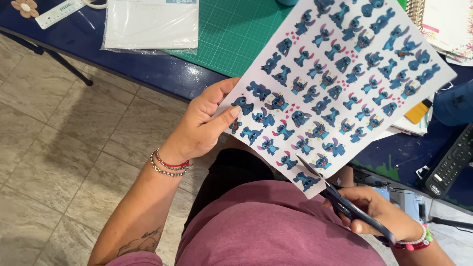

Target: Cutting out stickers from a printed sheet using scissors

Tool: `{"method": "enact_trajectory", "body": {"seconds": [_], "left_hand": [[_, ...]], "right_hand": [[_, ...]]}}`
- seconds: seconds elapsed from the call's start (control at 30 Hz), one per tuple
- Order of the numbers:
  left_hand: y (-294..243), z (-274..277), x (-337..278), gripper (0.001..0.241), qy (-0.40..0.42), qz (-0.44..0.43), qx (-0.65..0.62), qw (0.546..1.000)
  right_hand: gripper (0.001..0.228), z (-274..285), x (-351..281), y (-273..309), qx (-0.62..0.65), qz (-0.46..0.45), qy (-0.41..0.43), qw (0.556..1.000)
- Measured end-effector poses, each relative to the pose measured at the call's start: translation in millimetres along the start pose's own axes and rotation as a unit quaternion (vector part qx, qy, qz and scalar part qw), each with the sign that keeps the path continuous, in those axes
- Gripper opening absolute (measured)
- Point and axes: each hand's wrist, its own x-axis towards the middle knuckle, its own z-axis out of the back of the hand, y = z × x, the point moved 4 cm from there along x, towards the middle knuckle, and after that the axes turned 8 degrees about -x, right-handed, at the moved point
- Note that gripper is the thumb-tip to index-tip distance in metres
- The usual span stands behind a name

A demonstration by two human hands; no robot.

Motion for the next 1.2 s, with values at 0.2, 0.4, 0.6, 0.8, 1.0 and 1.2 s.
{"method": "enact_trajectory", "body": {"seconds": [0.2,0.4,0.6,0.8,1.0,1.2], "left_hand": [[0.7,0.6,-3.3,0.044,-0.003,-0.002,-0.009,1.0],[-0.2,-0.8,-3.6,0.039,0.004,-0.017,0.012,1.0],[-3.8,-7.4,-0.9,0.045,0.023,-0.003,0.007,1.0],[-2.9,-6.9,-0.1,0.042,0.037,0.007,-0.011,0.999],[-6.2,-5.8,4.8,0.044,0.056,0.019,0.029,0.998],[1.3,-15.9,2.4,0.042,0.056,0.028,0.009,0.998]], "right_hand": [[0.066,0.6,-8.4,-17.0,0.002,-0.015,-0.052,0.999],[0.064,-9.8,1.5,12.4,0.004,0.012,-0.029,1.0],[0.067,-6.5,3.4,3.4,-0.041,0.007,-0.039,0.998],[0.06,-6.4,-0.2,-1.7,-0.018,-0.003,-0.023,1.0],[0.053,-5.8,-1.2,-0.5,-0.023,-0.017,-0.021,0.999],[0.075,-11.3,6.5,11.0,-0.045,0.018,-0.017,0.999]]}}
